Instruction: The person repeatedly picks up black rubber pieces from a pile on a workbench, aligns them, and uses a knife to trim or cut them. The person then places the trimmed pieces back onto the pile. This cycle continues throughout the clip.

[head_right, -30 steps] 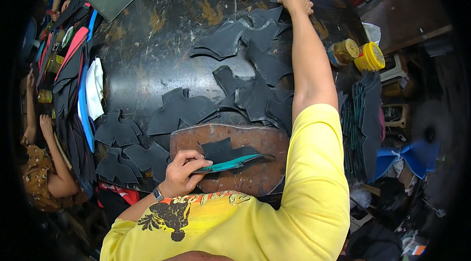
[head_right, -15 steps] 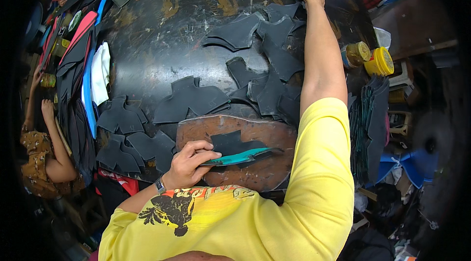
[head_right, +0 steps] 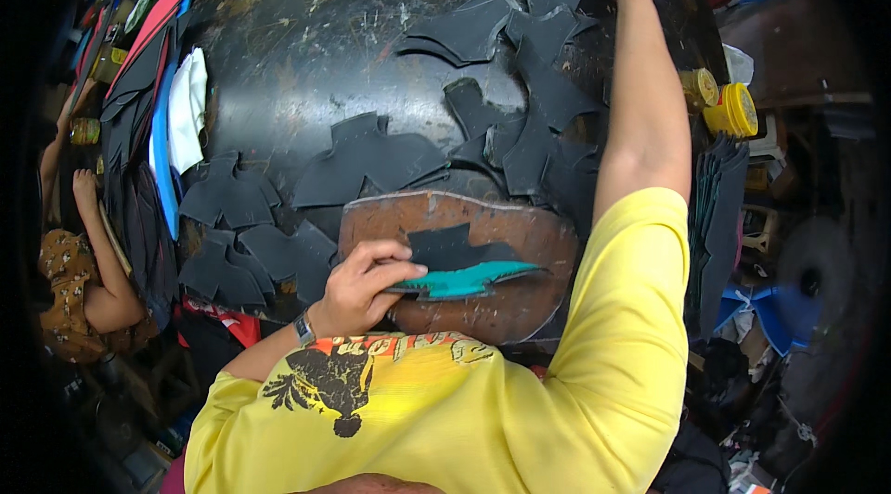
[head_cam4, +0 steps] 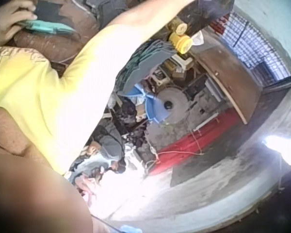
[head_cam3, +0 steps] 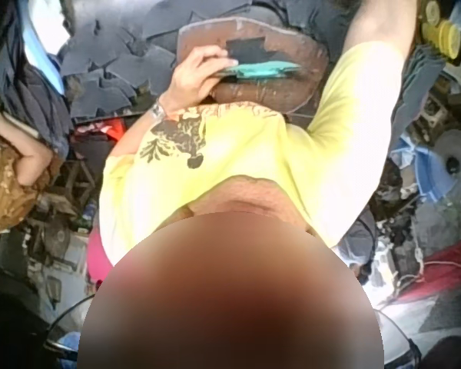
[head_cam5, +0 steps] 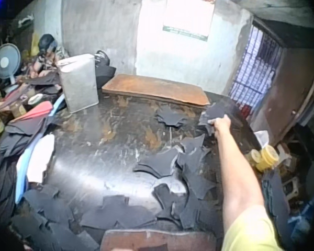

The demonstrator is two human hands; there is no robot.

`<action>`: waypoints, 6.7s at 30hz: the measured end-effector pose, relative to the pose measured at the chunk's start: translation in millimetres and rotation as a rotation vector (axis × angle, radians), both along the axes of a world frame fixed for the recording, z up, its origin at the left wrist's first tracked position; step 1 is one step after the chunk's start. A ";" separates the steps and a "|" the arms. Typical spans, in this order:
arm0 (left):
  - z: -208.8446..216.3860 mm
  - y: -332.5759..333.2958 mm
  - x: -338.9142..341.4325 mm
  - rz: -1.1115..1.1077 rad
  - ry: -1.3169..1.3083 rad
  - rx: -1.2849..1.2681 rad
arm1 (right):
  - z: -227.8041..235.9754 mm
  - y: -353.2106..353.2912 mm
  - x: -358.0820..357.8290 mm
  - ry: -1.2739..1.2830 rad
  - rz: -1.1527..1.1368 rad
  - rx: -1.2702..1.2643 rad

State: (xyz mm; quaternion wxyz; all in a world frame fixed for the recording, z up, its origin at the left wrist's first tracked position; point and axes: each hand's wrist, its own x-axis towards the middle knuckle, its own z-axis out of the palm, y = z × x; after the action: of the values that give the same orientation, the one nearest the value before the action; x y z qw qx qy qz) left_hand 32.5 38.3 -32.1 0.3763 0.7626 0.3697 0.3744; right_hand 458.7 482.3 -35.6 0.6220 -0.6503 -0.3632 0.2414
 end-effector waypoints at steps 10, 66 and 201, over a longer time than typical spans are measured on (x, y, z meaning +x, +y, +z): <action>10.6 -1.2 -17.6 0.510 -0.596 -0.433 | 112.4 -261.6 -87.3 -0.006 0.681 -0.155; -3.8 -48.8 -90.3 0.433 -0.862 -0.364 | 20.3 -426.5 -89.2 -0.050 0.576 -0.199; 16.9 -43.9 -36.9 0.050 0.166 0.007 | 34.1 -525.6 -229.3 -0.728 0.639 -0.098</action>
State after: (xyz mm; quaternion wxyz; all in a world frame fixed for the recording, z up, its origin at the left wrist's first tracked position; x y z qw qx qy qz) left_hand -4.4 -5.6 -15.3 0.3324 0.7827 0.4173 0.3205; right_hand 229.4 -43.3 -1.6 0.3179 -0.5769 -0.7270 0.1938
